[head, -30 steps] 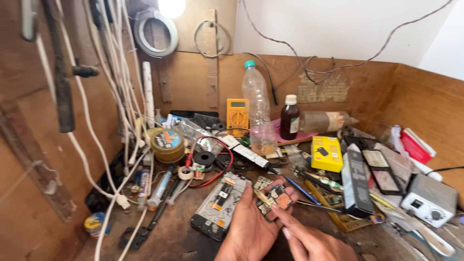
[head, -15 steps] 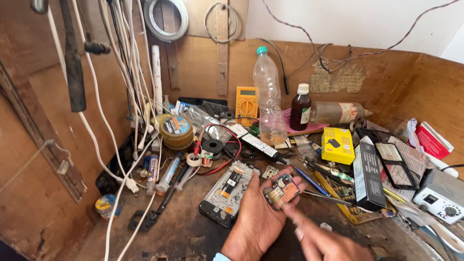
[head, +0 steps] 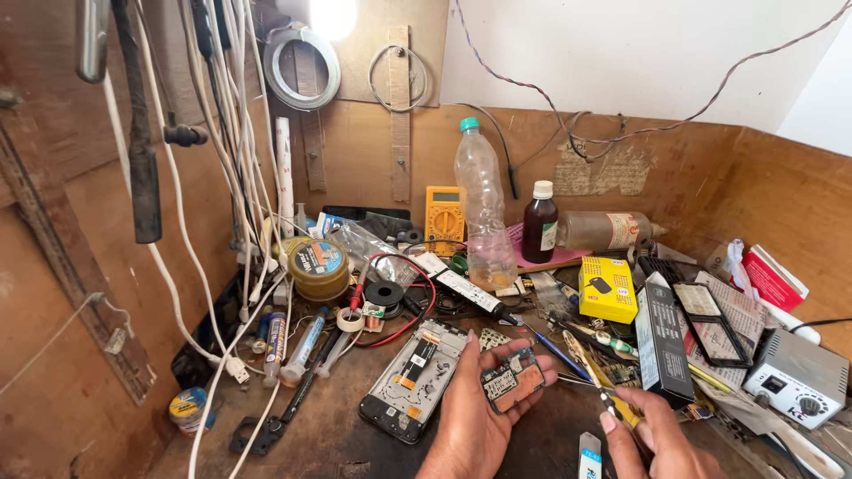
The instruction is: The person cleans a small electronic circuit board using a brush and liquid from a plastic bottle. They then use a pen-like tool to point at and manipulate components on the board and a disassembled phone chassis on a cluttered workbench.
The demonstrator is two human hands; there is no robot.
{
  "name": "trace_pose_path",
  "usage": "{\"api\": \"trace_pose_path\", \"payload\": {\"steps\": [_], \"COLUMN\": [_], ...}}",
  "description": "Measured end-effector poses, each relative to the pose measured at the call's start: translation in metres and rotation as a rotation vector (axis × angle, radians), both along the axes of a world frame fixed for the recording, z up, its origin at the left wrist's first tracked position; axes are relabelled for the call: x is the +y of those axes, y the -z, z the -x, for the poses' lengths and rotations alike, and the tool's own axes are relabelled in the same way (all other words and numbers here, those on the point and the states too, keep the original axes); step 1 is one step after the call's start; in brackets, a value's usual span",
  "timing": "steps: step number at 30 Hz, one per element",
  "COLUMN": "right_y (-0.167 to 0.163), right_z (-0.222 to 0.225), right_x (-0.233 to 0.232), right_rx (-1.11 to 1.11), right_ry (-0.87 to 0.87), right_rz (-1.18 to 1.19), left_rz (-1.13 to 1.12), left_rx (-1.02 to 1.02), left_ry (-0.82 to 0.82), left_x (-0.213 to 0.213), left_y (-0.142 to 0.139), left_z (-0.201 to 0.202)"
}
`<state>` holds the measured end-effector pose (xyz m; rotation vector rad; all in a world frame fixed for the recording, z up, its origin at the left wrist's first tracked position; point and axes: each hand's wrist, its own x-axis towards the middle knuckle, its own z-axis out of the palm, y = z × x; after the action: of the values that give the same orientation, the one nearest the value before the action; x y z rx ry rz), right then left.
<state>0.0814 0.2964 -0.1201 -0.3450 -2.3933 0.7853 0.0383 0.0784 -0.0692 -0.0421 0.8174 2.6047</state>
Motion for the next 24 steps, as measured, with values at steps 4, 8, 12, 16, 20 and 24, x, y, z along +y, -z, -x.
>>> {"api": "trace_pose_path", "payload": {"steps": [4,8,12,16,20,24], "right_y": [-0.01,-0.034,-0.055,-0.061,-0.062,-0.064], "right_z": [0.011,0.018,0.023,0.025,0.023,0.018], "right_x": [0.005,-0.005,-0.019,-0.026,-0.027,-0.031], "right_rx": [-0.193,-0.423,-0.452,-0.466,-0.278,0.074], "right_ry": [0.083,0.146,0.118,0.151,0.156,0.07], "right_rz": [-0.193,-0.355,-0.47,-0.483,-0.557,-0.498], "left_rz": [0.069,0.07,0.094,0.262,0.297,0.262], "left_rx": [-0.022,0.117,0.137,0.105,0.131,0.116], "left_ry": [-0.02,-0.025,-0.105,-0.143,-0.116,-0.12], "left_x": [0.003,0.011,0.019,0.018,0.015,0.014], "left_y": [0.004,0.025,0.045,0.055,0.053,0.046], "left_z": [0.005,0.011,0.024,0.033,0.032,0.027]}}
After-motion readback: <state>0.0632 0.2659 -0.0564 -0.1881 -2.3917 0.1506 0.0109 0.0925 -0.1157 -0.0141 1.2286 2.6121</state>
